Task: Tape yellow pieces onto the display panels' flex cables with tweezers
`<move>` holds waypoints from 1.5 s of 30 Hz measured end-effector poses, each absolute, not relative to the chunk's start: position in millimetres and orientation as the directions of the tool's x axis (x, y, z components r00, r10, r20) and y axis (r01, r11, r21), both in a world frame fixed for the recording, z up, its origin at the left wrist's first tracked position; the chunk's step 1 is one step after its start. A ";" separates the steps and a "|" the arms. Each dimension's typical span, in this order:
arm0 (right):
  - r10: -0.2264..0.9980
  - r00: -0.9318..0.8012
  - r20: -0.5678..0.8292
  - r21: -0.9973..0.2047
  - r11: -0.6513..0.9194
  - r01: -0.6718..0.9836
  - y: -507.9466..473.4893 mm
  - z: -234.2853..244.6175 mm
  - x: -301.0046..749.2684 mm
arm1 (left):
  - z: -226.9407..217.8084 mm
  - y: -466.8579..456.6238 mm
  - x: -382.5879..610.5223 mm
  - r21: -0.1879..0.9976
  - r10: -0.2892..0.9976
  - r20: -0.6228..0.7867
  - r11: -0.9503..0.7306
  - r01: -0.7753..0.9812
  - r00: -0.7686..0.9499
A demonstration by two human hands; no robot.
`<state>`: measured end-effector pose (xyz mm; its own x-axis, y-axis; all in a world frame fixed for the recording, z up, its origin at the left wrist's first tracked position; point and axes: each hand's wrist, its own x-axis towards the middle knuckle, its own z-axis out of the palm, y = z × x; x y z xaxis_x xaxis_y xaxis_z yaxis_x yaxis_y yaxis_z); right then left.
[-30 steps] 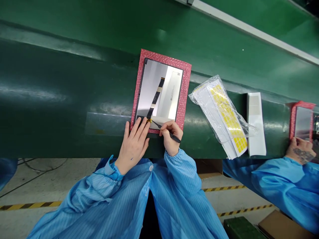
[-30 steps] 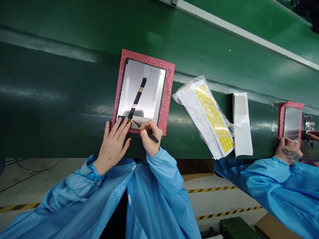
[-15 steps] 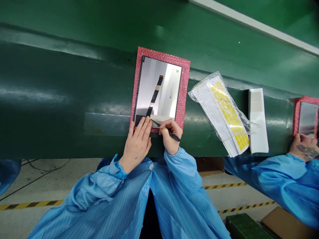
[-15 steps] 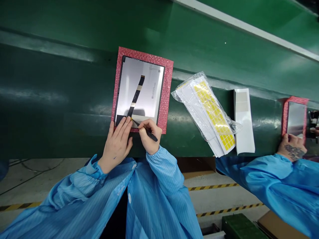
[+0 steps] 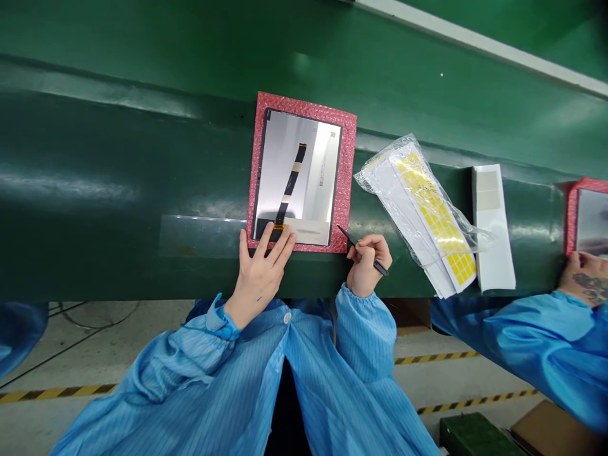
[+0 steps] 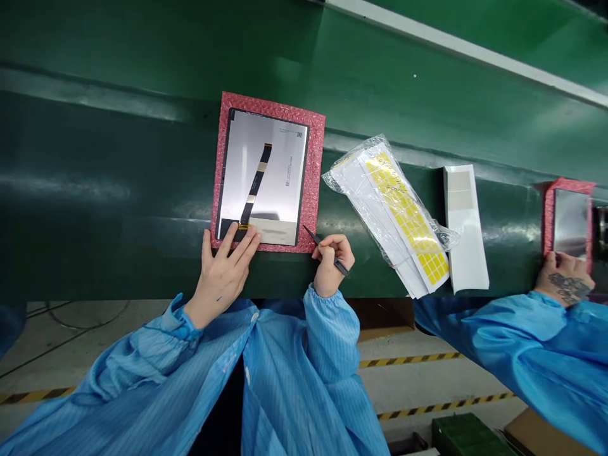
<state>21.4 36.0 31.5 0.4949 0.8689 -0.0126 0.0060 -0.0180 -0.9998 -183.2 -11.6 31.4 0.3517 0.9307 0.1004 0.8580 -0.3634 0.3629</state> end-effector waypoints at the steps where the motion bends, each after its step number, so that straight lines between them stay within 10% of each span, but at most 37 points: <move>1: 0.866 0.499 -0.019 -1.000 -0.018 -0.006 36.5 31.8 20.8 | 31.6 -11.7 -184.0 0.356 0.922 0.103 -0.385 0.852 0.373; 17: 0.867 0.494 -0.064 -0.993 -0.007 -0.118 36.7 32.0 20.6 | 36.8 -5.6 -200.6 0.519 0.893 0.374 -0.425 0.741 0.251; 22: 0.875 0.473 -0.103 -0.987 -0.032 -0.156 35.6 31.8 21.4 | 40.3 40.7 -222.7 0.438 0.955 0.270 -0.007 0.899 -0.124; 45: 0.890 0.427 -0.158 -0.955 -0.028 -0.295 35.1 32.8 24.6 | 32.6 112.4 -214.9 0.963 0.983 -0.110 0.142 0.230 -0.147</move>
<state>24.6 35.1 32.8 0.4273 0.8902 -0.1580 -0.2945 -0.0282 -0.9552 -214.9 112.4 32.6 -0.1468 0.9830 -0.1101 0.2301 0.1421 0.9627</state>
